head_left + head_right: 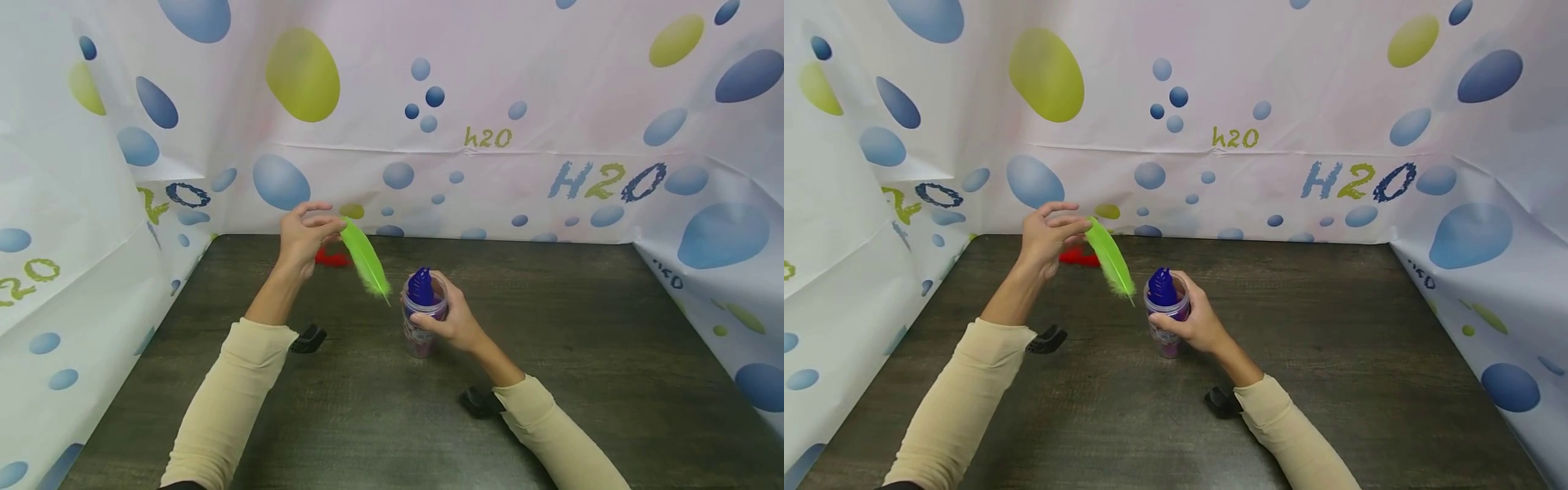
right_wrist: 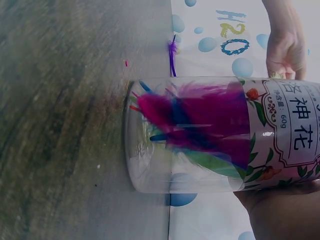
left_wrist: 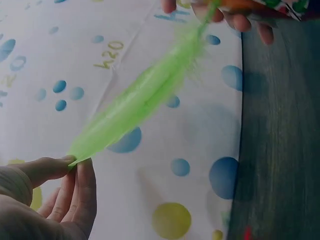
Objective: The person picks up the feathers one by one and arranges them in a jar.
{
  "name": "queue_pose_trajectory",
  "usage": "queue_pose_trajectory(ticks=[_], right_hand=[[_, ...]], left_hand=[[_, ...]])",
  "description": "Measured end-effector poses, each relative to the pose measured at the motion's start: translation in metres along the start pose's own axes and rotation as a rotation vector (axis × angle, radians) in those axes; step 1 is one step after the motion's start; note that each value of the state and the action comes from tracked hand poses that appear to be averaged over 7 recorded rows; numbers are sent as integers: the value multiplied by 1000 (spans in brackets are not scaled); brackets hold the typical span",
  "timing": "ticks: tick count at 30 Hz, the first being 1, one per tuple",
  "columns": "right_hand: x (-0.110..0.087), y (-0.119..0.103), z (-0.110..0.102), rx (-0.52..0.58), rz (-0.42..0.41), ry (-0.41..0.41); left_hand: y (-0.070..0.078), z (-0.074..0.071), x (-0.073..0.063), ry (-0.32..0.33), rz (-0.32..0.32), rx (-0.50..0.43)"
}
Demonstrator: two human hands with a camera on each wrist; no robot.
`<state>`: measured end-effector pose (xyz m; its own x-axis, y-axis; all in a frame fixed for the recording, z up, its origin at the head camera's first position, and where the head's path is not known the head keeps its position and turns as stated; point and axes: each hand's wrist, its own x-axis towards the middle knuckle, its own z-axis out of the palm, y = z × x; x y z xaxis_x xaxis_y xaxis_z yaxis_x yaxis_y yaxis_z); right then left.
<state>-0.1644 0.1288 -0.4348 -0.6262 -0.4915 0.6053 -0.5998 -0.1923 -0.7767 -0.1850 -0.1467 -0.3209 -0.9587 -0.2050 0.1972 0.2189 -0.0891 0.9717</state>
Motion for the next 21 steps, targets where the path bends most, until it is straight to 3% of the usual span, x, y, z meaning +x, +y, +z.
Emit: queue_pose_trajectory(ticks=[12, 21], right_hand=[[0, -2, -1, -43, 13, 19], [0, 0, 0, -28, 23, 12]], left_hand=[[23, 14, -9, -22, 77, -48], [38, 17, -11, -35, 138, -84]])
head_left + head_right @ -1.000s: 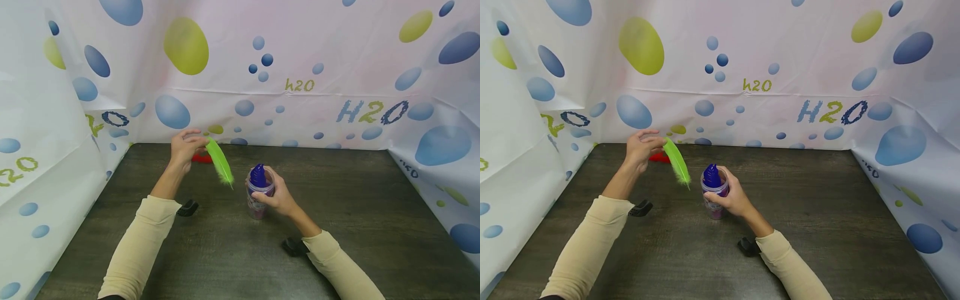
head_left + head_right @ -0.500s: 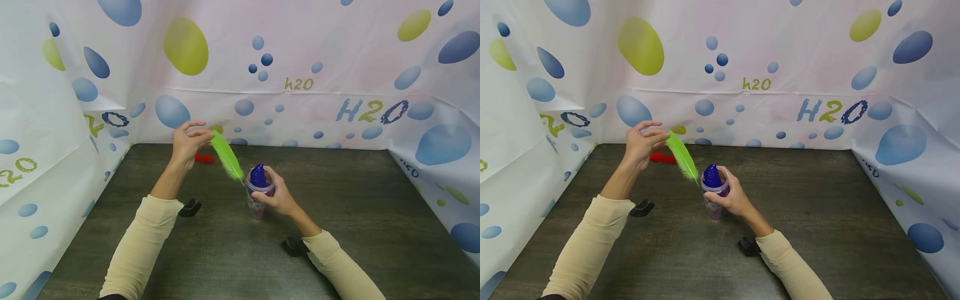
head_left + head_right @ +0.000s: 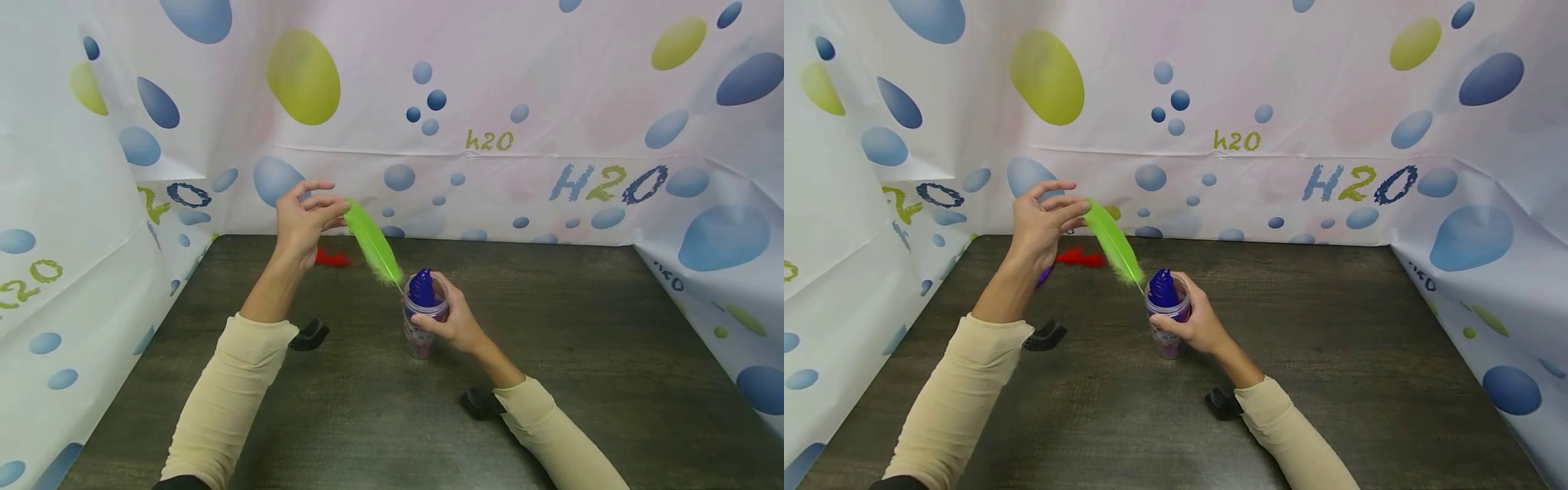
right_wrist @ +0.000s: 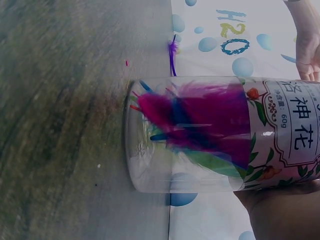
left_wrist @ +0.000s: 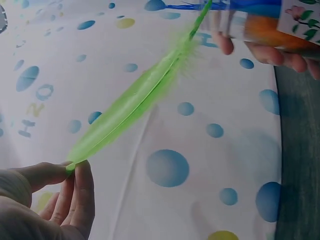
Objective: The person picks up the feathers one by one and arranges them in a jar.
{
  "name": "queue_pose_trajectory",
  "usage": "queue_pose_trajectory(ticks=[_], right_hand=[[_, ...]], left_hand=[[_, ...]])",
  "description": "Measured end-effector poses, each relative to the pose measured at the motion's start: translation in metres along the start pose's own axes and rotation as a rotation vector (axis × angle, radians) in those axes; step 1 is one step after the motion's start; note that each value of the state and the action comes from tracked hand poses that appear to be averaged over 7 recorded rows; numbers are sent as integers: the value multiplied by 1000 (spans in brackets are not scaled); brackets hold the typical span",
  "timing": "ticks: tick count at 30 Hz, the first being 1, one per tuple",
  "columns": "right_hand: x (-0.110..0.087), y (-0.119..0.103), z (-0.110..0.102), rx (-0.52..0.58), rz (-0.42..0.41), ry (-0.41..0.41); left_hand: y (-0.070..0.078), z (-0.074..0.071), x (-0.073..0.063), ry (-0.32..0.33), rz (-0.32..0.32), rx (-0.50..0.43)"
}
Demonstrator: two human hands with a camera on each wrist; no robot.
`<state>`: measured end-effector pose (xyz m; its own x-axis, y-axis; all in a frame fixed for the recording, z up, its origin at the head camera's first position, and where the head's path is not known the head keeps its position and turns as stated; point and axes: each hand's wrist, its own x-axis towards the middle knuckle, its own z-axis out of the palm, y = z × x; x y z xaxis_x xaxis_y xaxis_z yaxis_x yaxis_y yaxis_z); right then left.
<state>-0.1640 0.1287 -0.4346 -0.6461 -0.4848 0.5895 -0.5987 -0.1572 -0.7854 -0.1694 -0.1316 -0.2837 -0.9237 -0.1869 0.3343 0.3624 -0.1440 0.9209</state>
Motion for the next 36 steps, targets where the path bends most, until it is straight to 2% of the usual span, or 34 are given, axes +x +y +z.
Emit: queue_pose_trajectory(ticks=[7, 16, 20, 29, 36], right_hand=[[-1, 0, 0, 13, -4, -2], [-2, 1, -1, 26, 5, -11], [-1, 0, -2, 38, 3, -14], [1, -2, -2, 15, 20, -4], [1, -2, -2, 27, 23, -9]], left_hand=[[8, 5, 0, -33, 51, -63], [14, 11, -4, -26, 72, -97], [17, 16, -6, -41, 88, -95], [10, 25, -9, -85, 136, -62], [5, 32, -13, -89, 160, -41]])
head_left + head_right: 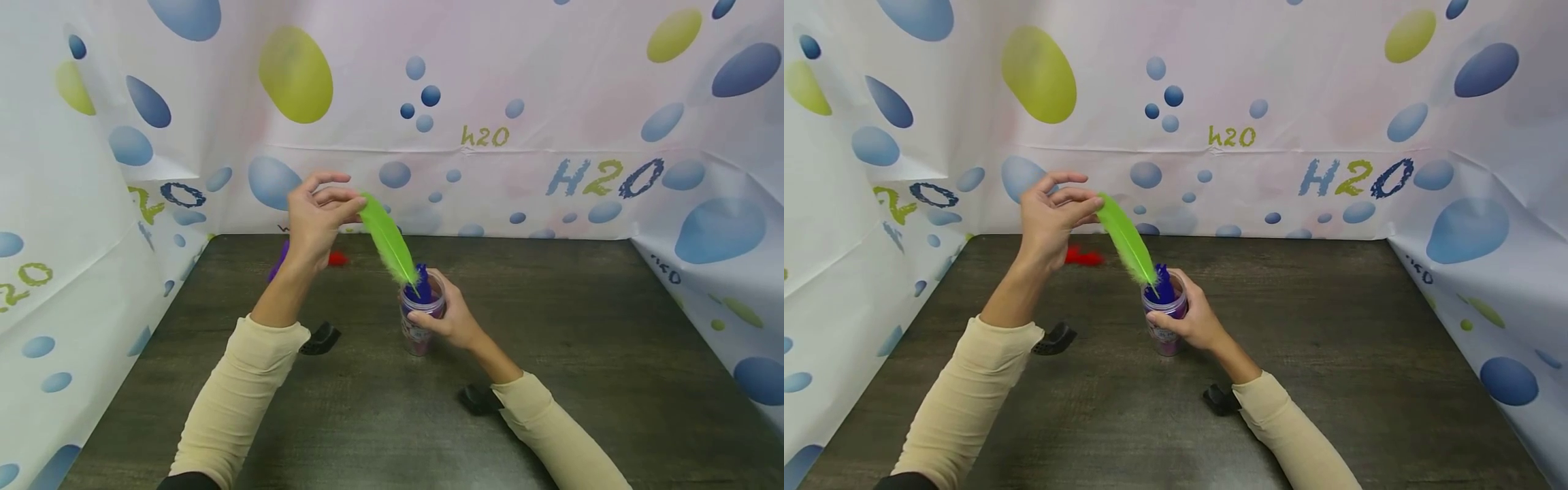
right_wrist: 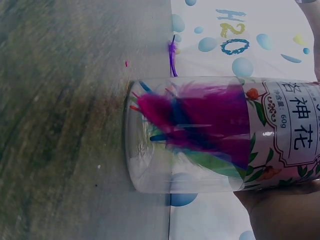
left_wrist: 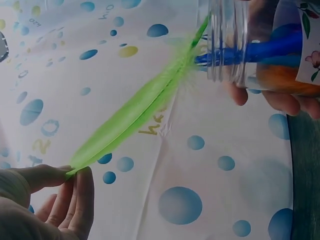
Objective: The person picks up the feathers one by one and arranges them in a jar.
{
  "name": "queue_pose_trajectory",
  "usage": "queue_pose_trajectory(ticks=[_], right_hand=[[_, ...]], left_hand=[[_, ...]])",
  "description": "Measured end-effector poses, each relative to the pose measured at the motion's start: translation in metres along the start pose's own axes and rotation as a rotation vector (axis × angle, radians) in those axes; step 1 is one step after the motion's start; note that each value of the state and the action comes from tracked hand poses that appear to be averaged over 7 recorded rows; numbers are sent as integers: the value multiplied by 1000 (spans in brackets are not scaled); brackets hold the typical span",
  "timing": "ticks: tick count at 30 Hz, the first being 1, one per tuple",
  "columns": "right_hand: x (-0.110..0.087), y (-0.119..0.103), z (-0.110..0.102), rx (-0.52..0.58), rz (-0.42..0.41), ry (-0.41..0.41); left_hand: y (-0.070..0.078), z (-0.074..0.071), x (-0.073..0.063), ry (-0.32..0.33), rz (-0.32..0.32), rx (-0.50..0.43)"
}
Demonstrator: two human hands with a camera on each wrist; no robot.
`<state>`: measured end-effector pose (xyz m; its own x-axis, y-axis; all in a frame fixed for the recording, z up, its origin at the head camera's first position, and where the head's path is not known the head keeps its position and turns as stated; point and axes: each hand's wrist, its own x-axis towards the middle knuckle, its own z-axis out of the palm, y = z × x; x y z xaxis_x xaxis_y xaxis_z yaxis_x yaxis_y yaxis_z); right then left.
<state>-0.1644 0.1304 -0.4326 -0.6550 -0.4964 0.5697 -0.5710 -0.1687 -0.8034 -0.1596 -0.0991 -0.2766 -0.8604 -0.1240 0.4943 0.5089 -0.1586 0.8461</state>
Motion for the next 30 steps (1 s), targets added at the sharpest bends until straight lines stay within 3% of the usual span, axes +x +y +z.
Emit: queue_pose_trajectory(ticks=[10, 22, 30], right_hand=[[-1, 1, 0, 7, -1, -12], [-2, 2, 1, 26, -16, -26], [-2, 3, 1, 36, -23, -36]], left_hand=[[-4, 11, -14, -106, 9, 100], [-6, 18, -26, -292, -59, 109], [-8, 19, -29, -385, -89, 190]])
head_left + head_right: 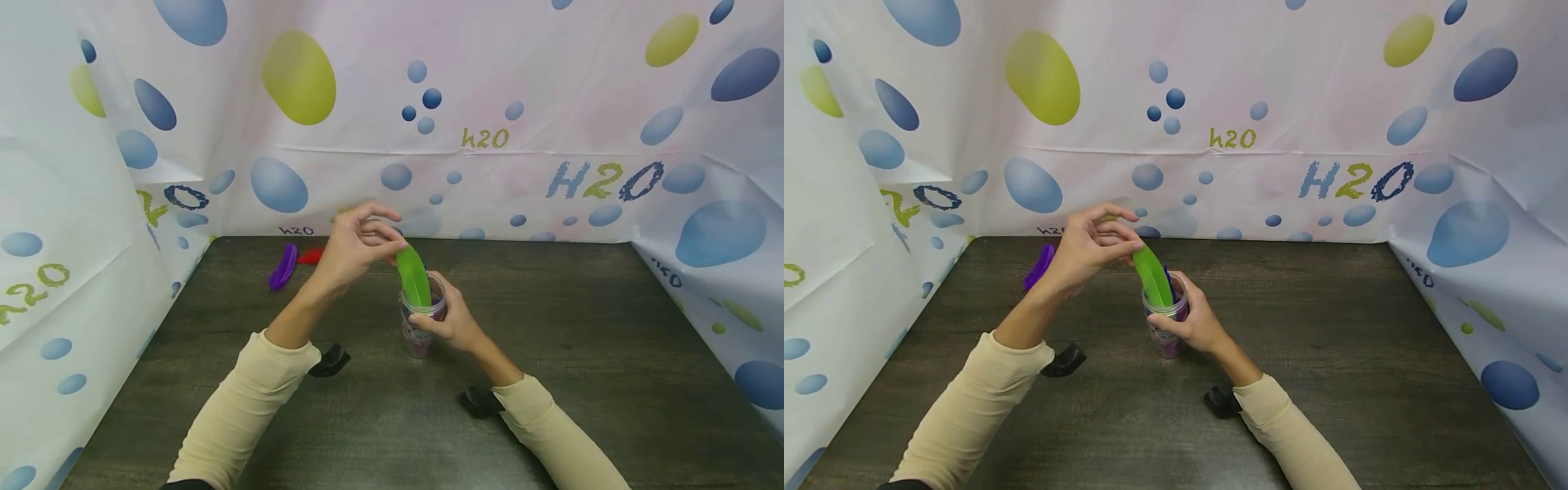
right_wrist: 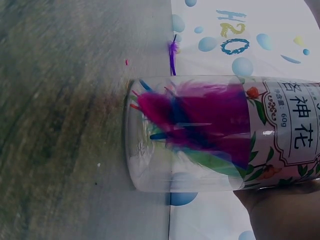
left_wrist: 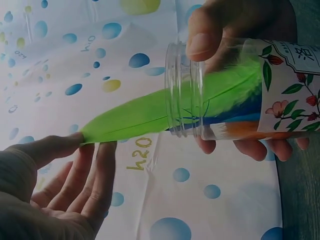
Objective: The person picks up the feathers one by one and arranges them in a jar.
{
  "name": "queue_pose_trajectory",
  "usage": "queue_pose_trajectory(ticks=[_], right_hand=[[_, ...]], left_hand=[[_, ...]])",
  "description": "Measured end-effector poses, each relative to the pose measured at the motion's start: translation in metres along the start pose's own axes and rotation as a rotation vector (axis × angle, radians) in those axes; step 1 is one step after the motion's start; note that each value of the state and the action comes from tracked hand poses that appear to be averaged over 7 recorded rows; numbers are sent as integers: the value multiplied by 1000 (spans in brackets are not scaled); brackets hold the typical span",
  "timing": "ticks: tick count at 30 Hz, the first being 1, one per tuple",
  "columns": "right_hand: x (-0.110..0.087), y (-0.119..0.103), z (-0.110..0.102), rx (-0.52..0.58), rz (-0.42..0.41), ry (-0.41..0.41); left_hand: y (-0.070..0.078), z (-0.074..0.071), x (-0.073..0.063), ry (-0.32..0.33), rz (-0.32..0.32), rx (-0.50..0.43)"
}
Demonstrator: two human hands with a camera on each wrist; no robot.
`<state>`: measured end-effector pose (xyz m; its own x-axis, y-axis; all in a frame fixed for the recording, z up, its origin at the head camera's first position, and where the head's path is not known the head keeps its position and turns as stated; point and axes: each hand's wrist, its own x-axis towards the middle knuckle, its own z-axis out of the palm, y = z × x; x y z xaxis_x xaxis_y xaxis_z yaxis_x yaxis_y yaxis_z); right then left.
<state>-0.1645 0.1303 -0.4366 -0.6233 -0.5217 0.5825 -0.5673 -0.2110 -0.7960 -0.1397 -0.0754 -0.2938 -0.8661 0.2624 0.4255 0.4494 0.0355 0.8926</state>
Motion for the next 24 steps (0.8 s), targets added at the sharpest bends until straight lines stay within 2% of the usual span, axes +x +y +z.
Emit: queue_pose_trajectory(ticks=[5, 12, 18, 24], right_hand=[[0, 0, 0, -18, -5, 2], [-1, -1, 0, -21, -2, -1], [0, 1, 0, -21, -22, -1], [0, 2, 0, -30, -27, 2]], left_hand=[[-1, 1, -1, -51, 8, 72], [-4, 0, -1, -97, 77, 220], [-4, 0, 0, -88, 84, 249], [-6, 2, 0, -108, 98, 252]])
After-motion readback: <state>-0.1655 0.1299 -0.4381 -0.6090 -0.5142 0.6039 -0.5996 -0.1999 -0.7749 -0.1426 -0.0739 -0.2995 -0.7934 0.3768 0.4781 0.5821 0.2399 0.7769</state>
